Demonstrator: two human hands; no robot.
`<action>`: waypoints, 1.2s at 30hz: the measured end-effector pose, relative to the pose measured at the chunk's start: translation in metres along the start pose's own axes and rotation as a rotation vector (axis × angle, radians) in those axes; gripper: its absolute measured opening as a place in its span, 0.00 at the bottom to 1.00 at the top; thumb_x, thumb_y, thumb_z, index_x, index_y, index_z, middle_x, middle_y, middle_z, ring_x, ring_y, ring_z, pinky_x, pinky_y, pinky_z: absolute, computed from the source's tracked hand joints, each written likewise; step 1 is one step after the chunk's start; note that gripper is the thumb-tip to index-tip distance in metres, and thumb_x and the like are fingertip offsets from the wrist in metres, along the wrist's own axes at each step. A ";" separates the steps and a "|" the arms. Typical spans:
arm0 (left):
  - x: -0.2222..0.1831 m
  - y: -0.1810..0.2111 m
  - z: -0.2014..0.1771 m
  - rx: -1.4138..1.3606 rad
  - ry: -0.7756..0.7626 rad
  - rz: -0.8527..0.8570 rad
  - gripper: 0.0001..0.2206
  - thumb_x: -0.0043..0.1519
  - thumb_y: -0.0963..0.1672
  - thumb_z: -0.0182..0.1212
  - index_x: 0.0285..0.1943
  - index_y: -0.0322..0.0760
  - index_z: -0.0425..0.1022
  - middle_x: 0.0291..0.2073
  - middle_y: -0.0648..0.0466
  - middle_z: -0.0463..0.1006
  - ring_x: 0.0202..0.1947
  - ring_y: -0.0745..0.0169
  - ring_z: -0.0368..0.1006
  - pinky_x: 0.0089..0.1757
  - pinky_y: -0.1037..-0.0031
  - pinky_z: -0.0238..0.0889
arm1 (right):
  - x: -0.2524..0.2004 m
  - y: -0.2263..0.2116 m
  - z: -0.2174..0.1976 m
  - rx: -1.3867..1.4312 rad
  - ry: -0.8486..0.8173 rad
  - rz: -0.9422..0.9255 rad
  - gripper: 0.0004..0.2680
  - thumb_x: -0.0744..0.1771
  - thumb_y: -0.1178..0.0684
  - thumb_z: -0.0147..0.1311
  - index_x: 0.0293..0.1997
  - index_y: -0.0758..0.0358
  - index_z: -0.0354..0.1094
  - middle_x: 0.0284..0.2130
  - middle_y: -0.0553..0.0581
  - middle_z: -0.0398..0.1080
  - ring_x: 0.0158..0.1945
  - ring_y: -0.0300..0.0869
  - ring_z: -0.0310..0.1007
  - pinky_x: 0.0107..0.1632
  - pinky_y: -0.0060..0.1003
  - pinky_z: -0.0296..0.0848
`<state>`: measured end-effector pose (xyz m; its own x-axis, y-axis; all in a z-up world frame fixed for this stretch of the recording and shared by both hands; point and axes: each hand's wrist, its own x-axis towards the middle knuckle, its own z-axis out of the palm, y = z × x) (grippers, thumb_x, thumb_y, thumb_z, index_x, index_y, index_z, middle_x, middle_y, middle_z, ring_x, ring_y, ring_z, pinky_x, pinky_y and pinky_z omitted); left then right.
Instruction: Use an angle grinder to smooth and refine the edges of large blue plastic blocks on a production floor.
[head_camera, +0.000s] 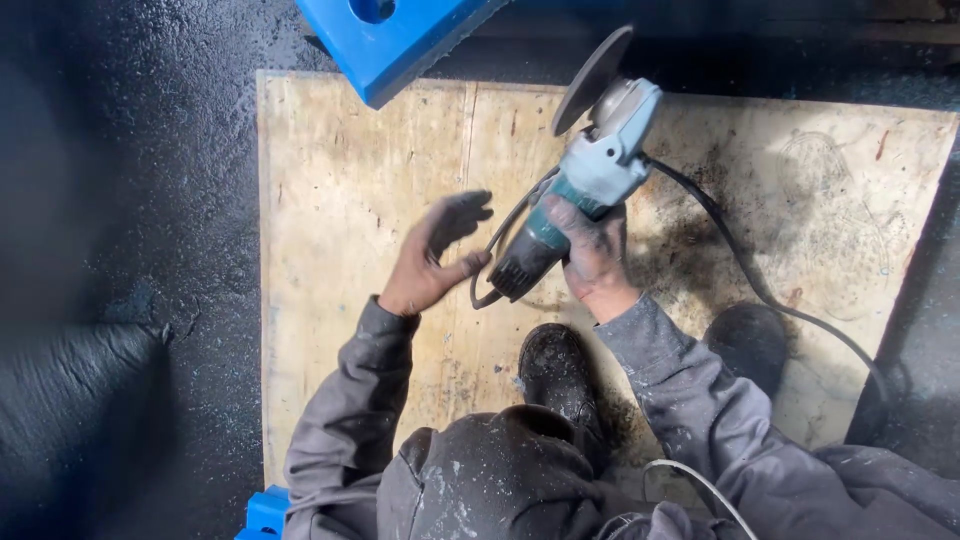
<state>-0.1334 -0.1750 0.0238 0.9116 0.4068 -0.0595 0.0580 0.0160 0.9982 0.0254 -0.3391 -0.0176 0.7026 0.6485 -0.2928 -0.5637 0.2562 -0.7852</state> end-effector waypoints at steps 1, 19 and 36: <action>-0.006 -0.002 0.013 0.002 -0.010 -0.005 0.28 0.61 0.42 0.70 0.69 0.31 0.63 0.66 0.37 0.71 0.63 0.44 0.72 0.61 0.59 0.67 | -0.005 0.007 0.010 0.006 0.010 -0.001 0.22 0.60 0.47 0.72 0.55 0.60 0.64 0.43 0.52 0.71 0.49 0.43 0.76 0.56 0.45 0.80; -0.079 0.008 -0.064 0.683 0.381 -0.136 0.32 0.48 0.46 0.81 0.59 0.34 0.68 0.44 0.44 0.82 0.45 0.55 0.81 0.46 0.66 0.75 | -0.023 0.072 0.157 0.034 -0.345 0.117 0.30 0.61 0.49 0.74 0.65 0.64 0.56 0.54 0.54 0.68 0.58 0.41 0.69 0.62 0.37 0.72; -0.082 -0.014 -0.038 0.674 0.450 -0.152 0.31 0.46 0.42 0.75 0.61 0.36 0.68 0.43 0.46 0.82 0.45 0.57 0.82 0.47 0.67 0.74 | -0.023 0.056 0.118 -0.180 -0.429 0.069 0.32 0.59 0.51 0.75 0.66 0.64 0.57 0.56 0.54 0.69 0.59 0.41 0.70 0.62 0.38 0.73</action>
<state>-0.2246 -0.1745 0.0150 0.6323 0.7736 -0.0412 0.5298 -0.3930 0.7516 -0.0733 -0.2549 0.0096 0.4021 0.9069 -0.1257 -0.4920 0.0982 -0.8650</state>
